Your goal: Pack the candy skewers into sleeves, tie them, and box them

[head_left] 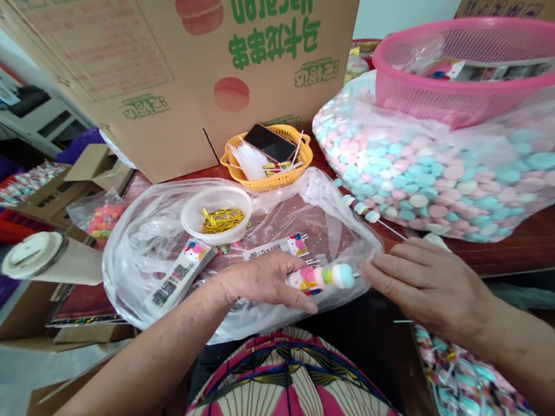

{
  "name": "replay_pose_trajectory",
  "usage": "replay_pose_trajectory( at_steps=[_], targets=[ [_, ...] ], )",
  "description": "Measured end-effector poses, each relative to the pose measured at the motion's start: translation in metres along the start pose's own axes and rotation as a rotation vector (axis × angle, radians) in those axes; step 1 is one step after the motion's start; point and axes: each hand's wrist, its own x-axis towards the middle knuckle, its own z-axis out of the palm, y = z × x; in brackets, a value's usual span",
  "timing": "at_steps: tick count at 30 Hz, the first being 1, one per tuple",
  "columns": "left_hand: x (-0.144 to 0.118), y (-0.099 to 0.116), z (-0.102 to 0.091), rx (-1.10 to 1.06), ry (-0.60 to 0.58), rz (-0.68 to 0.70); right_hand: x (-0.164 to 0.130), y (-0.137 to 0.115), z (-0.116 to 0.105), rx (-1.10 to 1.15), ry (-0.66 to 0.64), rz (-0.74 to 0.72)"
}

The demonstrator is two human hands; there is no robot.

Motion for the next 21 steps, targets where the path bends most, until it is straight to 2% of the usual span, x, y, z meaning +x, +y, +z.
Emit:
replay_pose_trajectory(
  at_steps=[2, 5, 7, 11, 14, 16, 18, 21],
  targets=[
    [0.009, -0.002, 0.010, 0.090, 0.063, 0.032, 0.001, -0.008, 0.014, -0.024, -0.086, 0.000],
    [0.025, -0.005, 0.028, 0.269, 0.176, 0.065, 0.005, -0.019, 0.036, 0.028, -0.264, 0.085],
    [0.030, -0.008, 0.034, 0.297, 0.221, 0.084, 0.008, -0.021, 0.046, 0.084, -0.312, 0.116],
    [0.015, -0.013, 0.020, 0.084, 0.204, 0.157, 0.010, -0.016, 0.047, 0.246, -0.299, 0.207],
    [0.000, -0.018, 0.007, -0.053, 0.115, 0.028, 0.011, -0.013, 0.042, 0.305, -0.242, 0.231],
    [-0.001, -0.022, 0.009, -0.131, 0.116, -0.081, 0.014, -0.017, 0.045, 0.278, -0.226, 0.220],
    [0.004, -0.027, 0.019, -0.173, 0.233, -0.090, 0.020, -0.024, 0.052, 0.250, -0.262, 0.203],
    [0.015, -0.038, 0.038, -0.153, 0.456, 0.016, 0.028, -0.031, 0.064, 0.245, -0.339, 0.162]
  ],
)
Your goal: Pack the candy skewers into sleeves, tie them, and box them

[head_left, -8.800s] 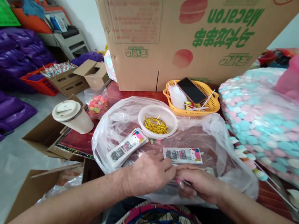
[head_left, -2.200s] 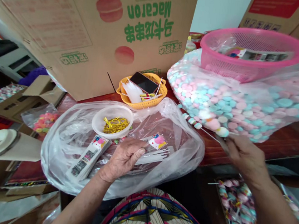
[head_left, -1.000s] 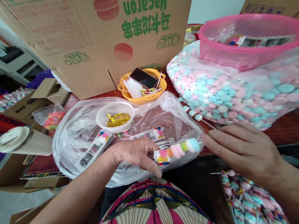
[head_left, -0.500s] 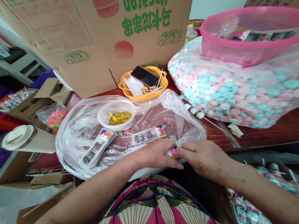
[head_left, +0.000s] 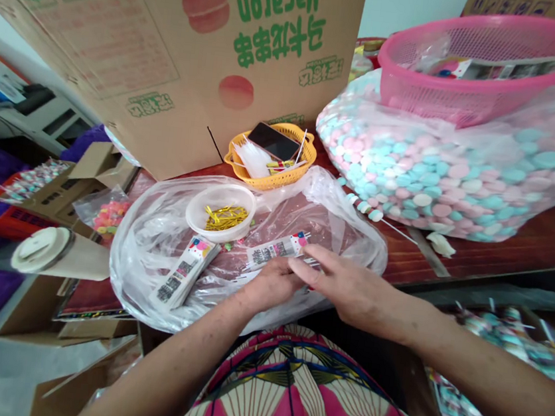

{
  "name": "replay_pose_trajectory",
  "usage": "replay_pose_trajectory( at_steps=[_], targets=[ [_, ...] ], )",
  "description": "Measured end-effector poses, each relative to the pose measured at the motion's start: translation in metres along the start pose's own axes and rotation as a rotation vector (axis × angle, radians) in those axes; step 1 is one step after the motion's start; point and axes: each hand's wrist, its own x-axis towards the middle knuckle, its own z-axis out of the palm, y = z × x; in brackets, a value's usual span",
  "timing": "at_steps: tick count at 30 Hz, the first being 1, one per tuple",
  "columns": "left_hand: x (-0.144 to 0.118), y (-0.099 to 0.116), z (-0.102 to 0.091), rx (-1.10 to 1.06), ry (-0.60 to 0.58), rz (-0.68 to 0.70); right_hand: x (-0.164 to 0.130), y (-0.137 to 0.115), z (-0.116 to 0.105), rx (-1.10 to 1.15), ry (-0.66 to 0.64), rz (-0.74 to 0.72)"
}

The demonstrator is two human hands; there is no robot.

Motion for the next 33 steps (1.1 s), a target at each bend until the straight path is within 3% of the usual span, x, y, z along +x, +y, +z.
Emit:
replay_pose_trajectory(
  at_steps=[2, 4, 7, 10, 13, 15, 17, 18, 20, 23, 26, 28, 31, 33],
  targets=[
    [-0.001, -0.008, 0.006, -0.015, 0.089, 0.039, 0.003, 0.002, 0.001, 0.010, 0.048, -0.024],
    [-0.002, -0.013, 0.007, -0.061, 0.162, 0.030, 0.004, 0.007, -0.001, 0.043, 0.229, 0.036],
    [-0.005, -0.014, 0.005, -0.092, 0.271, 0.066, 0.004, 0.009, 0.002, 0.250, 0.459, 0.328],
    [-0.008, -0.011, 0.006, 0.059, 0.302, 0.152, 0.009, -0.003, 0.023, 0.740, 0.361, 0.601],
    [-0.014, -0.009, 0.006, 0.116, 0.343, 0.134, 0.016, -0.018, 0.044, 1.107, 0.315, 0.740],
    [-0.018, -0.008, -0.001, -0.030, 0.189, 0.092, 0.018, -0.024, 0.049, 1.211, 0.327, 0.729],
    [-0.020, -0.007, -0.010, -0.171, -0.106, 0.055, 0.020, -0.026, 0.047, 1.223, 0.291, 0.683],
    [-0.021, -0.006, -0.016, -0.192, -0.229, 0.029, 0.020, -0.026, 0.045, 1.160, 0.271, 0.657],
    [-0.019, -0.005, -0.024, -0.163, -0.346, -0.035, 0.023, -0.023, 0.040, 0.858, 0.257, 0.576],
    [-0.015, -0.005, -0.031, -0.161, -0.341, -0.111, 0.031, -0.016, 0.032, 0.170, 0.323, 0.384],
    [-0.015, -0.007, -0.033, -0.195, -0.313, -0.208, 0.040, -0.012, 0.019, -0.279, 0.435, 0.254],
    [-0.016, -0.006, -0.036, -0.183, -0.327, -0.243, 0.044, -0.014, 0.012, -0.412, 0.377, 0.030],
    [-0.020, -0.004, -0.042, -0.185, -0.400, -0.200, 0.046, -0.018, 0.011, -0.461, 0.146, -0.330],
    [-0.022, -0.003, -0.046, -0.183, -0.500, -0.182, 0.047, -0.020, 0.017, -0.449, 0.064, -0.372]
  ],
)
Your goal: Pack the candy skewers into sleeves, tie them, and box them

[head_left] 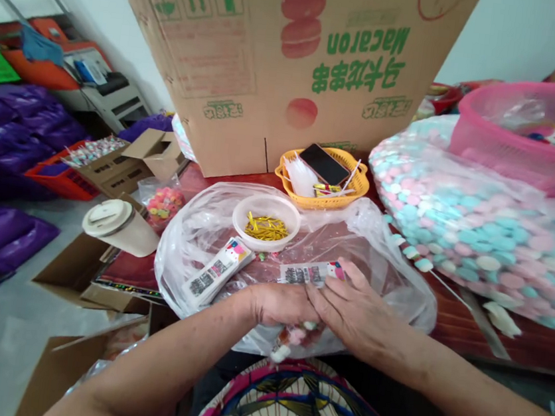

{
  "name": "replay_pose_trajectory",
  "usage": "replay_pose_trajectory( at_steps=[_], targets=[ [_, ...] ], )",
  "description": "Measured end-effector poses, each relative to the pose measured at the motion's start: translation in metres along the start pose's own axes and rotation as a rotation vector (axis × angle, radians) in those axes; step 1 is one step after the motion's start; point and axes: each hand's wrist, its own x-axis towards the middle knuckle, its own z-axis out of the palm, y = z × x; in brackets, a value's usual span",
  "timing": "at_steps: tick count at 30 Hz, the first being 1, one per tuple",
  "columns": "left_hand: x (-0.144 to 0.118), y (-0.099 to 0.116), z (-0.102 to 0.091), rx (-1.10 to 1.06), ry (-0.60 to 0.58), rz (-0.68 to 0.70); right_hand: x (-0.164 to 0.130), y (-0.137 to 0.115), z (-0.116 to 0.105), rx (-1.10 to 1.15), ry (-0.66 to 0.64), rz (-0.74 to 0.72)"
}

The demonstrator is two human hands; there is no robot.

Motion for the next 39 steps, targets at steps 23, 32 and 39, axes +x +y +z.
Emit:
replay_pose_trajectory(
  at_steps=[23, 32, 39],
  targets=[
    [-0.074, -0.084, -0.002, -0.799, 1.212, 0.184, 0.209, 0.087, 0.099, 0.489, -0.753, 0.660],
    [-0.074, -0.069, -0.015, -0.921, 1.208, 0.269, 0.179, 0.099, 0.081, 0.666, -0.438, 0.711],
    [-0.076, -0.061, -0.013, -0.928, 1.202, 0.335, 0.183, 0.092, 0.061, 0.831, -0.115, 0.739]
  ],
)
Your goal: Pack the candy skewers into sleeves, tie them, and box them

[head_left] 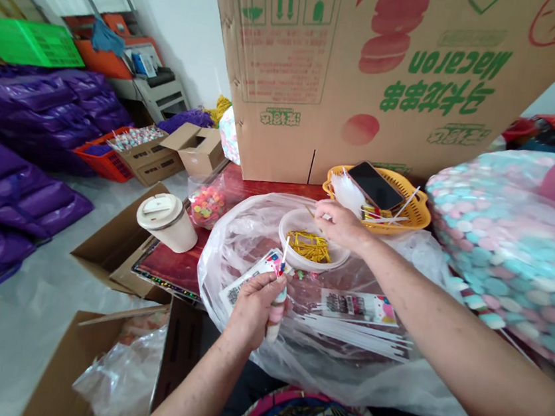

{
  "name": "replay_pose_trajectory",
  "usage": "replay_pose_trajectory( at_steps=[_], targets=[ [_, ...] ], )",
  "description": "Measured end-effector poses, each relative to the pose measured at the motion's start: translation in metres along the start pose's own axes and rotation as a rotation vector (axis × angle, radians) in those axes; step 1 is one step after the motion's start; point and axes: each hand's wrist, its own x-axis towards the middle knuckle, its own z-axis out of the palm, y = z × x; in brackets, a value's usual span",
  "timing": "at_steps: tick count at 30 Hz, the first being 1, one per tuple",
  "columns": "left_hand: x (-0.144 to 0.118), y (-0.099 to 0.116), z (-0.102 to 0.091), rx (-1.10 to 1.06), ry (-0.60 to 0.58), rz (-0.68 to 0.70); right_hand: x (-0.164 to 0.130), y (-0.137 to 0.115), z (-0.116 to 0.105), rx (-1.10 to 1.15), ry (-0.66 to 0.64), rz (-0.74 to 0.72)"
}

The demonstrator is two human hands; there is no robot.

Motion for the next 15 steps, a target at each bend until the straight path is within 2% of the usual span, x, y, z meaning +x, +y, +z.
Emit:
replay_pose_trajectory(
  at_steps=[2, 5, 6, 8, 11, 15],
  targets=[
    [-0.001, 0.003, 0.003, -0.015, -0.003, -0.002, -0.024, -0.012, -0.005, 0.114, -0.029, -0.056],
    [-0.001, 0.004, 0.012, 0.003, -0.017, -0.009, -0.076, -0.027, -0.001, 0.292, -0.176, -0.200],
    [-0.001, 0.003, 0.016, 0.020, -0.026, -0.016, -0.092, -0.030, 0.004, 0.302, -0.184, -0.232],
    [-0.001, 0.000, 0.026, 0.061, -0.062, -0.032, -0.116, -0.030, 0.017, 0.328, -0.117, -0.229],
    [-0.005, -0.006, 0.041, 0.140, -0.122, -0.067, -0.129, -0.021, 0.032, 0.406, -0.006, -0.140],
    [-0.012, -0.011, 0.049, 0.270, -0.162, -0.100, -0.132, -0.006, 0.032, 0.421, -0.002, -0.110]
  ],
)
